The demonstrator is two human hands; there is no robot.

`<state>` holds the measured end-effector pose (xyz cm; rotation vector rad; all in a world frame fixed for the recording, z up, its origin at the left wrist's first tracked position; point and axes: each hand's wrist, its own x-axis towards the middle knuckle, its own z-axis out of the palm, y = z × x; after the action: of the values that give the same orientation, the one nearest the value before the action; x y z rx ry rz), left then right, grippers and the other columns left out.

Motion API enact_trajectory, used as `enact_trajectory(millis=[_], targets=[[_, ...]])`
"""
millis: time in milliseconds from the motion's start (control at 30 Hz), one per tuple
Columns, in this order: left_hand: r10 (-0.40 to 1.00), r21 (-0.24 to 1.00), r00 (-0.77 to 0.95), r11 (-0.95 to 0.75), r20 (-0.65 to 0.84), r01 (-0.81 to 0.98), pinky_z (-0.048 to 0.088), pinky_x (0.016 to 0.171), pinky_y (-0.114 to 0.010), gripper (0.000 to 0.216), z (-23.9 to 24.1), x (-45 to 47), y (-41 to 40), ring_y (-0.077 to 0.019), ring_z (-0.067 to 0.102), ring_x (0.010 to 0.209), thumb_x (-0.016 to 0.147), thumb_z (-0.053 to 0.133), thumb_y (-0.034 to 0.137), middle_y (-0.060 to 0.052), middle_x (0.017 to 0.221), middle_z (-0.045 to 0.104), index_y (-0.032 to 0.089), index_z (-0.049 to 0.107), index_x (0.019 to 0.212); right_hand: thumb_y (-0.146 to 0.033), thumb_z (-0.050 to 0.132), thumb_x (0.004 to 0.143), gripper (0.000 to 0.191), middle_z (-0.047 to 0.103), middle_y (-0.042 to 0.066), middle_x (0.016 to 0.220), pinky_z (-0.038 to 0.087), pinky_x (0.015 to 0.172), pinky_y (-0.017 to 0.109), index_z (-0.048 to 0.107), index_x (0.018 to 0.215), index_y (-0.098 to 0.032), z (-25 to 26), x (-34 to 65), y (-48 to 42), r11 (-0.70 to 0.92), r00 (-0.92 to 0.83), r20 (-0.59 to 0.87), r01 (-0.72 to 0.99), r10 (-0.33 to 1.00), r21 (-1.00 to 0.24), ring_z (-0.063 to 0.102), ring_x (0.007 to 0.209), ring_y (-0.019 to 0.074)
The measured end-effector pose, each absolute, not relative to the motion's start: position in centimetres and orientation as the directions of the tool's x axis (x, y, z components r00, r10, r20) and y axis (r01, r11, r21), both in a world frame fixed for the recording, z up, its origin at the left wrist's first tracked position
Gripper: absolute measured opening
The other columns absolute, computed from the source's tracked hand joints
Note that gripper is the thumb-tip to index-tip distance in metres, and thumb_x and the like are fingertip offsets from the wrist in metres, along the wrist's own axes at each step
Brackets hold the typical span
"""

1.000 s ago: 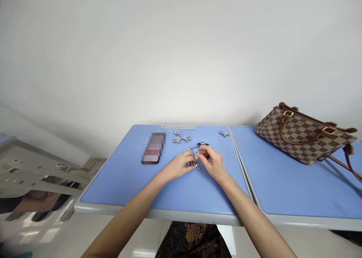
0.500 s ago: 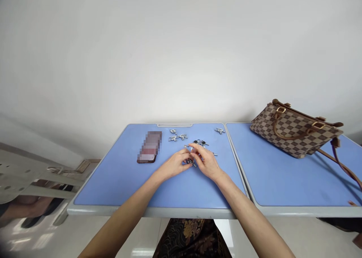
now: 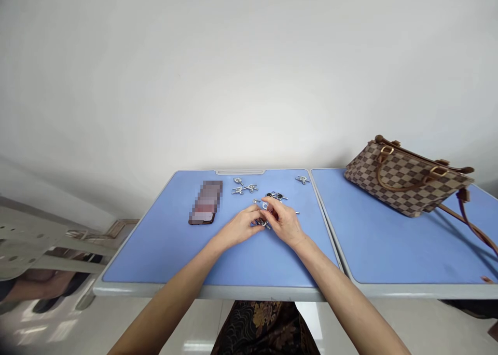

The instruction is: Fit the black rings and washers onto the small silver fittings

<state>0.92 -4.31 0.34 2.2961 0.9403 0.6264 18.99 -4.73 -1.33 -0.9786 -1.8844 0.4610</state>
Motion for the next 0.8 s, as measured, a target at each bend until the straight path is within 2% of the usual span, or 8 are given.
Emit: enact_trajectory(millis=[267,333,433,567,667,800], targets=[[0.752,0.658,0.638,-0.567,0.168,0.495,0.049,0.083,-0.030,0.014,0.1,0.8,-4.1,-0.0165,0.057,0.088,0.080,0.061,0.014,-0.003,0.100,0.056,0.019,0.062,0.093,-0.021,0.034,0.097,0.039,0.064,0.007,0.097,0.050,0.083,0.035,0.043,0.135,-0.022,0.5,19.5,-5.3,0.670,-0.375,0.555,0.391,0.742,-0.631,0.061,0.087,0.0171],[0.755,0.660,0.632,-0.567,0.177,0.493,0.049,0.082,-0.030,0.013,0.1,0.8,-4.1,-0.0166,0.057,0.088,0.080,0.061,0.014,-0.003,0.100,0.056,0.019,0.061,0.092,-0.022,0.038,0.096,0.035,0.065,0.006,0.095,0.050,0.082,0.034,0.049,0.129,-0.022,0.4,19.6,-5.2,0.656,-0.338,0.562,0.396,0.755,-0.643,0.061,0.086,0.0172],[0.754,0.671,0.632,-0.564,0.180,0.482,0.049,0.082,-0.031,0.013,0.3,0.8,-4.1,-0.0168,0.057,0.088,0.080,0.059,0.013,-0.003,0.100,0.056,0.019,0.060,0.092,-0.028,0.048,0.093,0.025,0.064,0.004,0.084,0.051,0.072,0.030,0.057,0.115,-0.022,0.0,19.6,-4.9,0.599,-0.242,0.552,0.422,0.798,-0.681,0.060,0.074,0.0156],[0.749,0.677,0.635,-0.567,0.188,0.469,0.049,0.082,-0.031,0.011,0.4,0.8,-4.1,-0.0170,0.057,0.089,0.081,0.059,0.014,-0.004,0.101,0.056,0.019,0.060,0.091,-0.034,0.053,0.090,0.022,0.060,0.001,0.073,0.049,0.063,0.028,0.059,0.107,-0.021,-0.4,19.6,-4.5,0.548,-0.180,0.533,0.473,0.827,-0.690,0.054,0.061,0.0135],[0.751,0.674,0.634,-0.567,0.186,0.474,0.049,0.082,-0.031,0.012,0.1,0.8,-4.0,-0.0168,0.058,0.087,0.080,0.061,0.015,-0.004,0.100,0.057,0.020,0.061,0.092,-0.032,0.050,0.092,0.024,0.063,0.004,0.082,0.050,0.067,0.029,0.057,0.111,-0.021,-0.3,19.6,-4.6,0.572,-0.215,0.541,0.463,0.813,-0.677,0.058,0.069,0.0152],[0.753,0.658,0.627,-0.577,0.200,0.483,0.048,0.084,-0.032,0.014,-0.3,0.8,-3.8,-0.0176,0.057,0.090,0.079,0.062,0.013,-0.004,0.100,0.057,0.020,0.061,0.091,-0.027,0.041,0.095,0.035,0.064,0.006,0.096,0.051,0.072,0.030,0.047,0.129,-0.022,0.1,19.5,-5.0,0.596,-0.332,0.498,0.363,0.801,-0.717,0.061,0.079,0.0160]])
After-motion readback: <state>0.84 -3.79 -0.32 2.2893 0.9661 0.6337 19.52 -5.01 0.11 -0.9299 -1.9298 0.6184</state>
